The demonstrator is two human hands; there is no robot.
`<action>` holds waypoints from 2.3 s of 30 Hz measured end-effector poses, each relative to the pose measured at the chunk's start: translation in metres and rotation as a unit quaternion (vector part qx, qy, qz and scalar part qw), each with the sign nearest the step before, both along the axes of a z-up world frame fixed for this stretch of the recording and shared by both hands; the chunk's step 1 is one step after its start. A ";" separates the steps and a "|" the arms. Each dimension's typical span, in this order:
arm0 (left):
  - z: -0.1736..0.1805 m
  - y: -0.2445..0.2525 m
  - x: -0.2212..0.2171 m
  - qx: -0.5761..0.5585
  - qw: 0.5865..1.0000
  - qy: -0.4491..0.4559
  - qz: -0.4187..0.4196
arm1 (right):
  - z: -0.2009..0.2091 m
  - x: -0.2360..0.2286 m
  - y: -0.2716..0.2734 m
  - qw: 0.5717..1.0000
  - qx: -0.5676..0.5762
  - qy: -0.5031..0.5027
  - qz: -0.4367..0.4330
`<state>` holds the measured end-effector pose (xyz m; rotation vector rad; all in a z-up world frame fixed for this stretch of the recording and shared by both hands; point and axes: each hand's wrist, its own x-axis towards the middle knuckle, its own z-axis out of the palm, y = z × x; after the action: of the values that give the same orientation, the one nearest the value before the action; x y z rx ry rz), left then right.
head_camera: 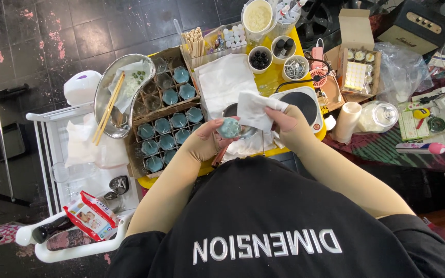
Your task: Cleaning small blue candle containers with a white cloth and cleaning solution.
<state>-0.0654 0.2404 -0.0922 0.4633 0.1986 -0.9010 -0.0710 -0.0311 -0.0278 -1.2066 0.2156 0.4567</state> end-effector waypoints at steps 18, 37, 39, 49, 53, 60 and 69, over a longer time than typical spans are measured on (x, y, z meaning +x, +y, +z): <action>0.035 -0.019 0.000 0.057 0.997 -0.044 0.030 | 0.039 -0.017 0.008 0.957 -0.058 -0.238 0.153; 0.023 -0.015 -0.001 0.129 0.988 -0.076 0.038 | -0.040 0.008 0.007 0.986 0.142 0.088 -0.015; 0.039 -0.014 0.000 0.119 0.988 -0.072 0.067 | -0.017 0.007 0.009 0.861 -0.181 -0.463 0.104; 0.040 -0.023 0.002 0.169 0.971 -0.133 0.108 | 0.003 -0.012 0.019 0.984 0.125 -0.097 0.079; 0.034 -0.028 -0.005 0.222 0.947 -0.205 0.112 | -0.010 -0.018 0.022 0.983 -0.003 -0.164 0.086; 0.031 -0.034 -0.007 0.230 0.940 -0.203 0.145 | -0.001 -0.017 0.021 0.892 -0.258 -0.371 0.003; 0.043 -0.023 -0.010 0.245 0.939 -0.204 0.130 | 0.008 -0.003 0.020 0.802 -0.404 -0.402 0.180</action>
<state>-0.0751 0.2174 -0.0490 1.0501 0.0971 -0.4708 -0.0742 -0.0110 -0.0198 -2.1991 -0.6378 0.1185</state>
